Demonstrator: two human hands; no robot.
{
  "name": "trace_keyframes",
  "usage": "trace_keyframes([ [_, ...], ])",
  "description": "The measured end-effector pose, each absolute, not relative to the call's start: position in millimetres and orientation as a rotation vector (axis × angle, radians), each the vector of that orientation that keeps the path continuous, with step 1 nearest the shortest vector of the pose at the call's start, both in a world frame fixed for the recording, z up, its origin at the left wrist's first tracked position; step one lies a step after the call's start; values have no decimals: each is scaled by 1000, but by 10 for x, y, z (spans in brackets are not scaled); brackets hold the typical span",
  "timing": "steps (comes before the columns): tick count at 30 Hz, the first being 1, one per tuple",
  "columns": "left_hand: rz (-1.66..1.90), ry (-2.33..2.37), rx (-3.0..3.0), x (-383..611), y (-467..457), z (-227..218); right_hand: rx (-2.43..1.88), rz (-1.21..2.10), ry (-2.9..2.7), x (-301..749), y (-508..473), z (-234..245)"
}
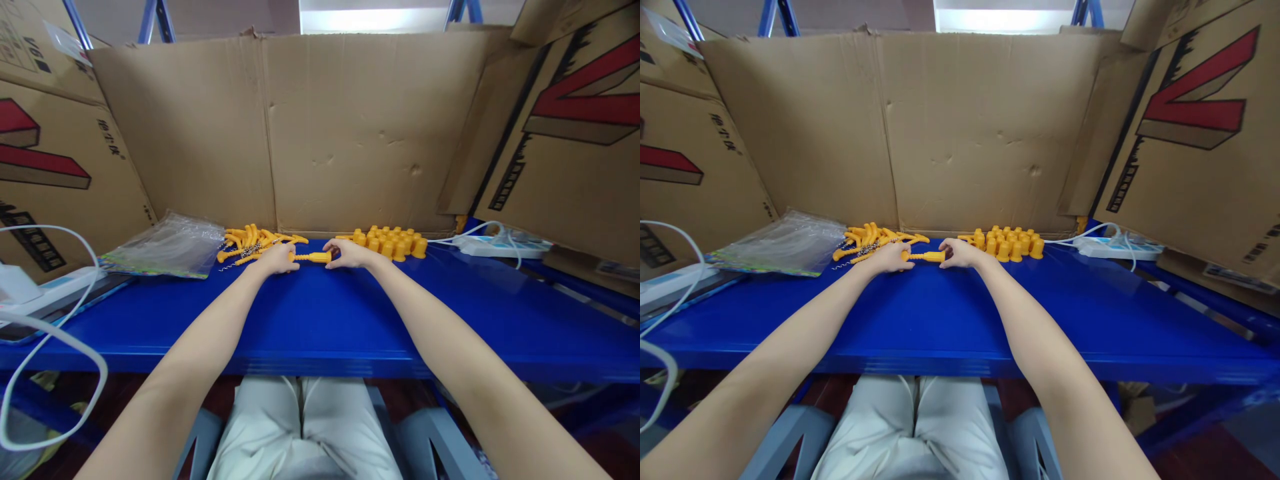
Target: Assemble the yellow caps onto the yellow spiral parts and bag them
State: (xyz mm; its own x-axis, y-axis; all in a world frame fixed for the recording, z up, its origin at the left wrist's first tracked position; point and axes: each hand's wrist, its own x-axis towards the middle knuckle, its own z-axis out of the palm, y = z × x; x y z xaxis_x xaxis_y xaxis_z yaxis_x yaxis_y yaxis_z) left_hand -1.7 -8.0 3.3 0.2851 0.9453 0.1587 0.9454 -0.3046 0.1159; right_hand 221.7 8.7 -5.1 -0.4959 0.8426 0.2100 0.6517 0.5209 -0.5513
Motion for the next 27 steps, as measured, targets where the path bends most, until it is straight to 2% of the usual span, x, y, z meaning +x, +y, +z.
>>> trace_keyframes([
  [6,-330,-1841,-2526,-23,-80,34,-1233,508,-2319,2205,41,2],
  [18,-369,-1841,-2528,-28,-60,22,-1181,631,-2322,2238,82,-2],
  [27,-376,-1864,-2533,-71,-51,33,-1235,468,-2318,2195,76,-80],
])
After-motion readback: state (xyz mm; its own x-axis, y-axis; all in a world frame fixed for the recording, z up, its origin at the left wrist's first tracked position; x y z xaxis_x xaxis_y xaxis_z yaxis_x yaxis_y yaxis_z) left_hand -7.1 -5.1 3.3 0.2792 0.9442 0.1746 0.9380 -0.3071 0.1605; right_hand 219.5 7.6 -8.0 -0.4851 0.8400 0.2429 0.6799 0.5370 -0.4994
